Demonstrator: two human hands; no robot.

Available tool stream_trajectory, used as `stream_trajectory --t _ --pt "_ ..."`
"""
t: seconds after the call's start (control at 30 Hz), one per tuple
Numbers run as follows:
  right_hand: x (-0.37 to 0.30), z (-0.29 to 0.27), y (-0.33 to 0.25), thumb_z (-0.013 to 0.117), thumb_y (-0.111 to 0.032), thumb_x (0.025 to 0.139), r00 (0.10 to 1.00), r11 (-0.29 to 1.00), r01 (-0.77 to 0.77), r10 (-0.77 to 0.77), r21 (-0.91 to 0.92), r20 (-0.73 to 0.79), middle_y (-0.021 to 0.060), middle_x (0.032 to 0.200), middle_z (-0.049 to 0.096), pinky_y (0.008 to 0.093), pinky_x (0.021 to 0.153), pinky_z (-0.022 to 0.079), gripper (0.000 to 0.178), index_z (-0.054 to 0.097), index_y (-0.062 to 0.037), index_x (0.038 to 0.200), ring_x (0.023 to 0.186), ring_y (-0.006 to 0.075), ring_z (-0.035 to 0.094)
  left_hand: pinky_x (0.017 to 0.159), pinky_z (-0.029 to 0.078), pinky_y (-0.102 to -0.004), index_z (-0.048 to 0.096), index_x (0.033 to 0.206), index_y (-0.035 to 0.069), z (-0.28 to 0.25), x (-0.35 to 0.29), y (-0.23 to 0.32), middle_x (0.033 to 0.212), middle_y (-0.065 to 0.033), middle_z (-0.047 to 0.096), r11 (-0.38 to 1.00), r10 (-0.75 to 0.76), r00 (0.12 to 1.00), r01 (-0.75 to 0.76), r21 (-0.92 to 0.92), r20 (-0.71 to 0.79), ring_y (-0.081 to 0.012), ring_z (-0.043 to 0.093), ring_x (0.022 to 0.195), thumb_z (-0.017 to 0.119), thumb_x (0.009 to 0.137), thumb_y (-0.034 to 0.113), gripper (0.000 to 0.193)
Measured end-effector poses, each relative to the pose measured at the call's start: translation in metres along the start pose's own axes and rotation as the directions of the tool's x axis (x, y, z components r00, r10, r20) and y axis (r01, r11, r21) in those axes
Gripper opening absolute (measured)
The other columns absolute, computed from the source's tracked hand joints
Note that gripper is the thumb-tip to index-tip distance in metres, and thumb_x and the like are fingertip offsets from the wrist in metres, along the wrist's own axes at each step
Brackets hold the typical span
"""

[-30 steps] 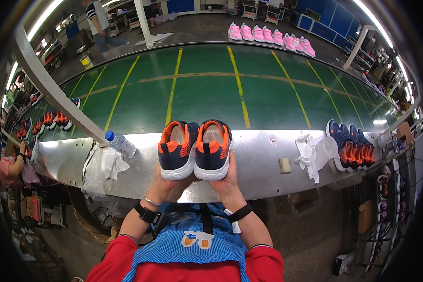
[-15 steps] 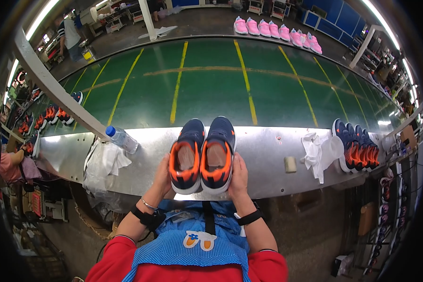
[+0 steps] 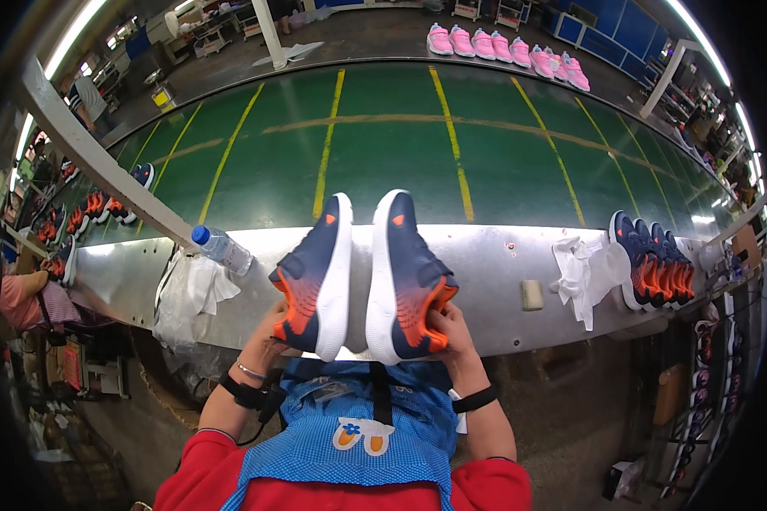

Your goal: Inspecting and cleaning finished shoes on a manufacturing line conveyor belt.

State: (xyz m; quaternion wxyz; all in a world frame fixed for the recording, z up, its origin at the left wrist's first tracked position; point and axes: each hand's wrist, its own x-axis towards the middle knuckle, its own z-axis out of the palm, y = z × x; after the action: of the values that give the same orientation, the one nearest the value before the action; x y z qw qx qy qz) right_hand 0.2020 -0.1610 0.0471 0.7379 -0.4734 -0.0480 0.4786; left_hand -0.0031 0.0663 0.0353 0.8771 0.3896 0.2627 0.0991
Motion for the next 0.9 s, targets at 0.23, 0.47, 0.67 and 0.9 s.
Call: stream_trajectory --t 0.23,0.47,0.67,0.9 --pt "0.001 0.022 0.048 0.054 -0.004 0.082 0.978 0.936 -0.131 0.067 0.328 0.198 0.0068 0.097 0.060 0.0258 0.075 0.048 0.029 0.053 -0.0002 0.110 0.084 0.0129 0.058 0.088 0.045 -0.0315 0.043 0.123 -0.001 0.030 0.017 -0.048 0.114 -0.0111 0.054 0.803 -0.070 0.993 0.114 -0.585 0.098 -0.0206 0.055 0.100 0.048 0.083 0.000 0.040" --pt "-0.012 0.021 0.064 0.055 -0.005 0.082 0.977 0.922 -0.147 0.077 0.358 0.201 0.0068 0.097 0.060 0.0261 0.076 0.048 0.029 0.053 -0.0002 0.110 0.085 0.0130 0.058 0.089 0.045 -0.0320 0.043 0.123 -0.001 0.034 0.005 -0.057 0.115 -0.0112 0.054 0.813 -0.080 0.991 0.128 -0.569 0.110 -0.0208 0.055 0.101 0.047 0.083 -0.001 0.040" --pt "-0.017 0.017 0.063 0.055 -0.005 0.082 0.981 0.930 -0.126 0.066 0.345 0.182 0.0068 0.097 0.060 0.0265 0.076 0.048 0.029 0.053 -0.0001 0.110 0.085 0.0131 0.058 0.089 0.045 -0.0325 0.043 0.123 -0.001 0.033 0.006 -0.056 0.115 -0.0113 0.053 0.829 -0.089 0.990 0.135 -0.543 0.111 -0.0209 0.055 0.101 0.047 0.084 -0.002 0.039" --pt "-0.021 0.009 0.061 0.055 -0.006 0.082 0.984 0.956 -0.116 0.074 0.268 0.160 0.0068 0.098 0.060 0.0268 0.076 0.048 0.028 0.053 -0.0001 0.110 0.086 0.0132 0.058 0.090 0.045 -0.0331 0.043 0.123 -0.001 0.032 0.004 -0.051 0.116 -0.0115 0.053 0.853 -0.068 0.992 0.111 -0.509 0.103 -0.0211 0.054 0.102 0.046 0.084 -0.003 0.039"
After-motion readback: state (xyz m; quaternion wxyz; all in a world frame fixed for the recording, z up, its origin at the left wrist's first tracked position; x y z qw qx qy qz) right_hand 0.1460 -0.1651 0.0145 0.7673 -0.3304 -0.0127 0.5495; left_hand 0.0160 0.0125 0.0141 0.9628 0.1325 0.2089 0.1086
